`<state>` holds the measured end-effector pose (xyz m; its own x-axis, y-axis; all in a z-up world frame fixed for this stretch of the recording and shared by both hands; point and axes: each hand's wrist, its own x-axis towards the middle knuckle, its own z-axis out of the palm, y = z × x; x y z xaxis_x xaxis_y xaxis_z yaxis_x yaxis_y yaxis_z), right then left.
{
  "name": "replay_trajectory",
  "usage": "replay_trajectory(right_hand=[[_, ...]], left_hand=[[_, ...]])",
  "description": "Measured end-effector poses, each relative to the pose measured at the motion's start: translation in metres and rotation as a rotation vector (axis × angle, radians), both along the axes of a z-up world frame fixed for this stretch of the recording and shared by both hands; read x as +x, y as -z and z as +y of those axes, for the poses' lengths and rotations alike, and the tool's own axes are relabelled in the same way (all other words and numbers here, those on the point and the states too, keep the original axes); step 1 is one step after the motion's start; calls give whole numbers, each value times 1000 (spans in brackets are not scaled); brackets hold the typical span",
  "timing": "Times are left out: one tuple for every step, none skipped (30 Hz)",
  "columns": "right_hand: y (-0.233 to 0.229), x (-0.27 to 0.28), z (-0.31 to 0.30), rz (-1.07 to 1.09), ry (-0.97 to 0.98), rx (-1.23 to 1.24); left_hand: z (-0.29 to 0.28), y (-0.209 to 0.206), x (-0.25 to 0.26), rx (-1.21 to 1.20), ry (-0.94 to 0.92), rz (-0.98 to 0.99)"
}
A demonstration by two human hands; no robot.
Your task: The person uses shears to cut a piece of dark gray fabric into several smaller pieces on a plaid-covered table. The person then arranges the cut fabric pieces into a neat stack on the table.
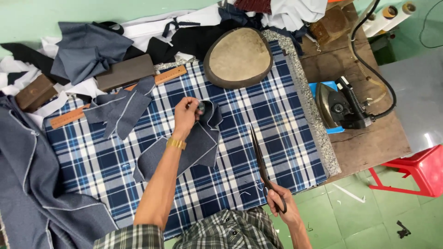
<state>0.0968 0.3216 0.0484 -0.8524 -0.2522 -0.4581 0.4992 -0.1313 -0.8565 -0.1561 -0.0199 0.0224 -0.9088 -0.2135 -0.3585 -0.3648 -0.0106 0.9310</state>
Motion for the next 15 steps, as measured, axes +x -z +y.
replay_trajectory(right_hand=[[3,-2,-5,-2,-4,-4],[6,-4,-9,32,-22,-71],[8,-4,-14,66,-39,-138],[7,-7,-20,67,-45,-137],[5,-10,-25,68,-90,-172],[3,-14,-30,71,-138,-205],[7,-15,-33,76,-146,-203],[11,-15,-35,93,-176,-231],[15,-16,-38,109,-207,-260],[9,-18,-43,111,-205,-259],[2,-20,-47,91,-248,-239],[-4,-23,-51,71,-291,-219],[-3,-21,-52,72,-288,-218],[-2,-19,-53,68,-300,-180],[-2,-18,-54,63,-312,-141]], left_hand=[[0,-5,10,-4,-4,-2],[0,-10,22,203,16,70],[1,-16,33,410,36,143],[3,-19,40,410,31,146],[5,-23,47,478,41,140],[7,-27,54,548,49,138],[9,-26,58,550,43,145],[10,-25,63,593,65,169],[12,-23,68,635,87,192],[13,-23,72,636,89,193],[15,-23,76,639,103,229],[17,-23,79,640,118,264],[18,-21,81,642,121,265],[19,-19,83,646,125,273],[20,-18,85,650,128,282]])
